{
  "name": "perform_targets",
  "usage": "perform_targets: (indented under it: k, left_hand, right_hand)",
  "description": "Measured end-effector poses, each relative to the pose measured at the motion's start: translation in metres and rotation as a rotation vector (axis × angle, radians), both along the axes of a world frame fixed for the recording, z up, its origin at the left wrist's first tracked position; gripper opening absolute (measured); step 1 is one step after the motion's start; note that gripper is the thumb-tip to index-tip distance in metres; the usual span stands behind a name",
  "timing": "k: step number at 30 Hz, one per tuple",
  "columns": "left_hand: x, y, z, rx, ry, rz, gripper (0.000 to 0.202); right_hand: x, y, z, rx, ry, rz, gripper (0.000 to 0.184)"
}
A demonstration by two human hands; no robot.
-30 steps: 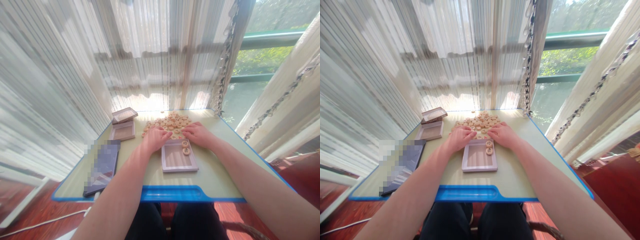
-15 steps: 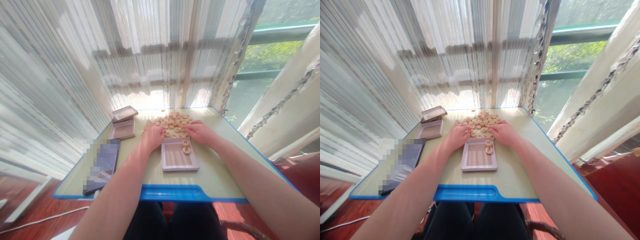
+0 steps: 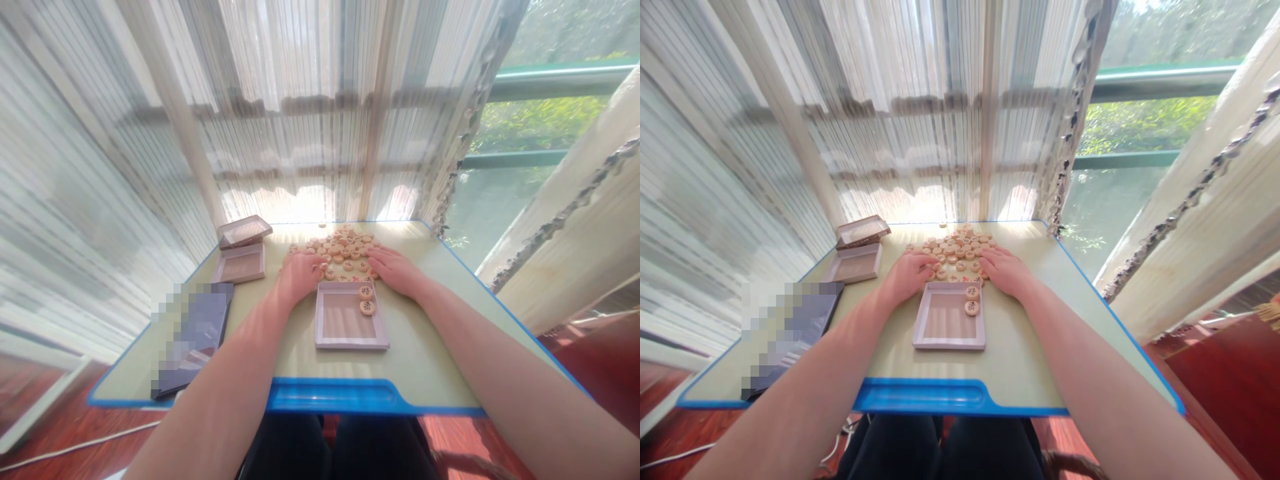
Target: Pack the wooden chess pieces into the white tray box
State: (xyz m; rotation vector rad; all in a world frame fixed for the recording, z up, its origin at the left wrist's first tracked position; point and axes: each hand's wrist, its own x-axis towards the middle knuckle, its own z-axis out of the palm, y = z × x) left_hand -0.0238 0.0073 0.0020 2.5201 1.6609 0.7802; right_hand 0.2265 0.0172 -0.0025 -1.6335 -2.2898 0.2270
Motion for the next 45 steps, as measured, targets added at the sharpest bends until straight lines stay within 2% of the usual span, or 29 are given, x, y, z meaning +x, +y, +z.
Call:
perform_targets:
  k: [4, 9, 14, 16, 21, 24, 27, 32, 36, 40, 45]
  left_hand:
    - [-0.001, 0.002, 0.0, -0.027, -0.029, -0.002, 0.046]
    - [-0.001, 0.003, -0.001, -0.057, -0.054, -0.053, 0.029]
    - [-0.001, 0.005, -0.003, -0.04, -0.081, -0.027, 0.03]
    - [-0.001, 0.005, -0.003, -0.044, -0.071, -0.025, 0.03]
    - [0.002, 0.002, 0.001, -0.02, -0.036, 0.038, 0.036]
    - [0.004, 0.001, 0.004, -0.02, 0.014, 0.063, 0.034]
    - [0.005, 0.0, 0.005, -0.008, 0.063, 0.072, 0.03]
    - [0.007, -0.003, 0.008, 0.017, 0.082, 0.112, 0.029]
    - [0.009, -0.003, 0.009, -0.018, 0.066, 0.111, 0.028]
    - [0.009, -0.001, 0.007, -0.016, -0.02, 0.07, 0.028]
    - [0.008, 0.002, 0.005, -0.063, -0.197, 0.023, 0.026]
  right_hand:
    - [-0.001, -0.002, -0.001, 0.047, -0.003, 0.02, 0.051]
    - [-0.001, -0.001, -0.005, 0.043, 0.001, 0.033, 0.049]
    - [-0.003, -0.003, 0.0, 0.107, 0.056, 0.08, 0.043]
    - [-0.004, -0.004, 0.003, 0.106, 0.096, 0.039, 0.04]
    - [0.001, -0.003, 0.006, 0.111, 0.138, -0.182, 0.046]
    - [0.002, -0.001, 0.004, 0.104, 0.072, -0.178, 0.039]
    - [-0.002, 0.0, 0.002, 0.113, 0.035, -0.169, 0.04]
    - [-0.008, -0.003, 0.002, 0.142, 0.04, -0.291, 0.044]
    - [-0.009, -0.008, 0.005, 0.136, 0.064, -0.298, 0.032]
    - [-0.009, -0.009, 0.006, 0.078, 0.055, -0.304, 0.032]
    - [-0.009, -0.01, 0.008, 0.097, 0.076, -0.308, 0.029]
